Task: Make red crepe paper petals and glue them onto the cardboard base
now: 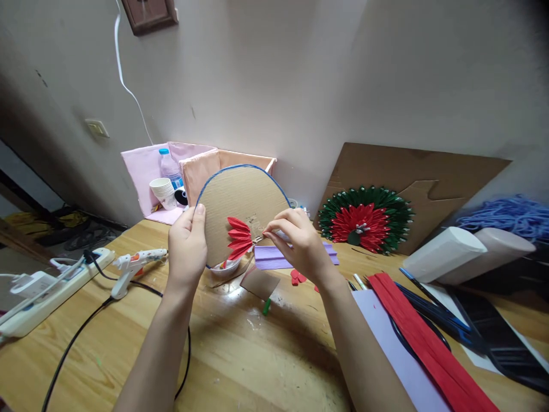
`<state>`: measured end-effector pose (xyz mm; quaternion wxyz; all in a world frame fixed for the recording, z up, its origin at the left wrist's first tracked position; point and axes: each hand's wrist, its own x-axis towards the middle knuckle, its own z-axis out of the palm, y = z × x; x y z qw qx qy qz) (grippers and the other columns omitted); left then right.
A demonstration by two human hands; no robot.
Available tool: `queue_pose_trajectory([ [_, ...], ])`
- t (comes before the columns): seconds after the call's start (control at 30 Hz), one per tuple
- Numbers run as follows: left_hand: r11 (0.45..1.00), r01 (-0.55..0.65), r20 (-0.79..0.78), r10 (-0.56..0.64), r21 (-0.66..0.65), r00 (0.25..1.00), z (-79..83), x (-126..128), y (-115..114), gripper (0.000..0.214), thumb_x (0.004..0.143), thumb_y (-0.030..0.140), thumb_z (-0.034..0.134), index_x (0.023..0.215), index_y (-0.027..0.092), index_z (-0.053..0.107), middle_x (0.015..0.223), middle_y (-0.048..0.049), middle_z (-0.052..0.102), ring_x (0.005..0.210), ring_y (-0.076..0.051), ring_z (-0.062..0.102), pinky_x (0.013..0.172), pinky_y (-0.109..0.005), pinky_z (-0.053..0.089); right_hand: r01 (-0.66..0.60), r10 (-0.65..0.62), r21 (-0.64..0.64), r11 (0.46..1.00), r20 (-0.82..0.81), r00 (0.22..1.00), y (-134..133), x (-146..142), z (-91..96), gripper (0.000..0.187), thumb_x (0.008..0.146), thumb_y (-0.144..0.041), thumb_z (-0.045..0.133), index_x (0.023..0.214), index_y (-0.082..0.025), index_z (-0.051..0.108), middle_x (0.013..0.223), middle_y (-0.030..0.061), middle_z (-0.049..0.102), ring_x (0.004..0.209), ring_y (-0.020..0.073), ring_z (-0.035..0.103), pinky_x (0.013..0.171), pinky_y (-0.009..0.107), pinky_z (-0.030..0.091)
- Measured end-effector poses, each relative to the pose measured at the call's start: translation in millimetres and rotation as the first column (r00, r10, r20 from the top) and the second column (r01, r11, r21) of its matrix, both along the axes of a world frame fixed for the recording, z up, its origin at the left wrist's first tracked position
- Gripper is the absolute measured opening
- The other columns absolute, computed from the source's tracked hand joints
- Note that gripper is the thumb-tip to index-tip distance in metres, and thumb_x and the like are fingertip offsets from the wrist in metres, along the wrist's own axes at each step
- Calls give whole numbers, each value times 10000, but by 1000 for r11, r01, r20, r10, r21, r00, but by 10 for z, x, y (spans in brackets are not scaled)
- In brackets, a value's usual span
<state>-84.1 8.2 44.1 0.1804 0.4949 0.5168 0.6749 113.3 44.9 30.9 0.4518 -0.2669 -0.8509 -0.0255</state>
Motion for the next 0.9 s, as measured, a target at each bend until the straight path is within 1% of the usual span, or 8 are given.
queue_pose_trajectory([
  [0.13, 1000, -18, -27, 17, -19, 999, -29, 0, 30, 321, 864, 382, 481, 614, 183, 458, 603, 29, 428, 562, -115, 402, 546, -225, 352, 20, -21, 13, 1000, 57, 998, 46, -43, -58, 86, 884, -144, 512, 840, -175, 578, 841, 88, 589, 817, 213, 482, 711, 357, 438],
  [0.2, 999, -30, -42, 29, -19, 999, -45, -8, 49, 325, 865, 375, 479, 605, 183, 445, 596, 30, 420, 560, -114, 399, 551, -226, 353, 23, -24, 17, 1000, 59, 998, 68, -54, -80, 82, 879, -143, 519, 832, -172, 579, 838, 92, 588, 816, 218, 487, 705, 359, 439],
  [0.3, 999, -25, -32, 24, -27, 999, -66, -32, 75, 319, 864, 380, 479, 618, 177, 472, 612, 22, 461, 579, -119, 431, 550, -227, 352, -20, 20, -18, 1000, -5, 1000, 86, -40, -88, 74, 872, -150, 542, 832, -183, 594, 827, 73, 592, 813, 205, 512, 719, 351, 440],
  [0.4, 998, 34, 12, -34, -46, 999, -72, -50, 84, 305, 861, 399, 483, 667, 170, 536, 652, 7, 533, 600, -129, 470, 558, -231, 367, -102, 95, -60, 993, -111, 989, 90, 4, -75, 80, 865, -149, 561, 845, -202, 618, 813, 43, 608, 802, 181, 545, 736, 339, 445],
  [0.47, 996, 64, 26, -62, -64, 998, -62, -54, 76, 298, 858, 408, 488, 709, 167, 580, 670, -4, 574, 613, -138, 495, 566, -235, 381, -149, 135, -99, 984, -137, 981, 87, 33, -62, 85, 858, -149, 574, 845, -209, 632, 808, 34, 614, 796, 171, 559, 734, 331, 453],
  [0.57, 993, 76, 31, -74, -90, 997, -32, -56, 51, 291, 855, 396, 495, 730, 163, 617, 666, -12, 605, 612, -145, 514, 569, -237, 395, -199, 181, -152, 968, -123, 976, 75, 55, -41, 75, 847, -154, 591, 825, -204, 642, 801, 34, 608, 789, 165, 566, 718, 317, 463],
  [0.7, 990, 102, 52, -98, -95, 994, -7, -73, 31, 284, 850, 383, 500, 731, 161, 633, 684, -20, 628, 617, -149, 532, 585, -241, 411, -242, 232, -153, 958, -83, 969, 47, 56, -15, 101, 854, -139, 574, 823, -203, 645, 810, 40, 605, 792, 161, 560, 708, 310, 472],
  [0.9, 986, 117, 81, -107, -119, 991, -21, -110, 47, 295, 830, 407, 522, 711, 159, 628, 644, -19, 614, 574, -144, 514, 545, -241, 398, -226, 219, -172, 959, -54, 974, 9, 51, 6, 79, 854, -152, 580, 836, -207, 634, 810, 39, 597, 783, 161, 552, 690, 306, 477],
])
